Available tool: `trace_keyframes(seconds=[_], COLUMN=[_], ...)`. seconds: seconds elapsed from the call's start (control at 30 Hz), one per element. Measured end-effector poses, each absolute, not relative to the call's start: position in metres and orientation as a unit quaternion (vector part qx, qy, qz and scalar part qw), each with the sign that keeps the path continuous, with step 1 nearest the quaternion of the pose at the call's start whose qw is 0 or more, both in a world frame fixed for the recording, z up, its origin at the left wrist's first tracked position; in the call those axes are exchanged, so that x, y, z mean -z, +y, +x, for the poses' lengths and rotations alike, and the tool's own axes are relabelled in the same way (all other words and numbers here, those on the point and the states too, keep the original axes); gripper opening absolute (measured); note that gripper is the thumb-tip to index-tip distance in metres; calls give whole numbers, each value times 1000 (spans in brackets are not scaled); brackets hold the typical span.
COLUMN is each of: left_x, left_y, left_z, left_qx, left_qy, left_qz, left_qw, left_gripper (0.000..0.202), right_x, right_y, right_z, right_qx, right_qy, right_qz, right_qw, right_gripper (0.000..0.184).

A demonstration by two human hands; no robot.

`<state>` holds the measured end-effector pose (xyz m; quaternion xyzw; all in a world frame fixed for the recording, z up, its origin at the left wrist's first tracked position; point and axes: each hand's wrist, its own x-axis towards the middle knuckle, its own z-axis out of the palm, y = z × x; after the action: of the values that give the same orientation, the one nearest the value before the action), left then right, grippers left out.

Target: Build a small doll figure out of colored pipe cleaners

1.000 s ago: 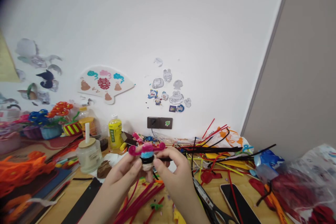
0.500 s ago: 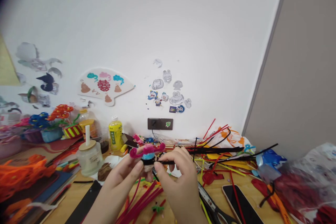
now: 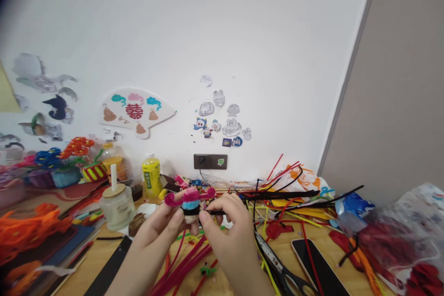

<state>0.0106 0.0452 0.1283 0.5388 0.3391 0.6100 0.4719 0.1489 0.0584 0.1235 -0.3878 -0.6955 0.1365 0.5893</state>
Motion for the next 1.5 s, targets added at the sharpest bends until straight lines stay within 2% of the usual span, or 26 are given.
trace_keyframes(seconds=[0.3,0.43,0.63,1.07,1.5], left_x=[-124,-123,-128,-131,-136], left_y=[46,44,41,39,38], left_z=[10,10,11,8,6], left_qx=[-605,-597,-600,-600,-590], left_qy=[318,280,269,295,357], left_qz=[528,542,536,550,584], left_qw=[504,521,529,500,428], left_gripper=[28,22,24,23,31], right_x=[-122,-121,-121,-124,-131], right_y=[59,59,58,59,56], right_z=[149,149,151,155,156], right_qx=[-289,-331,-378,-359,-264], right_qy=[-650,-651,-654,-681,-695], right_qz=[-376,-341,-316,-315,-371], right_qw=[593,592,574,554,557], right_gripper=[6,6,6,11,8])
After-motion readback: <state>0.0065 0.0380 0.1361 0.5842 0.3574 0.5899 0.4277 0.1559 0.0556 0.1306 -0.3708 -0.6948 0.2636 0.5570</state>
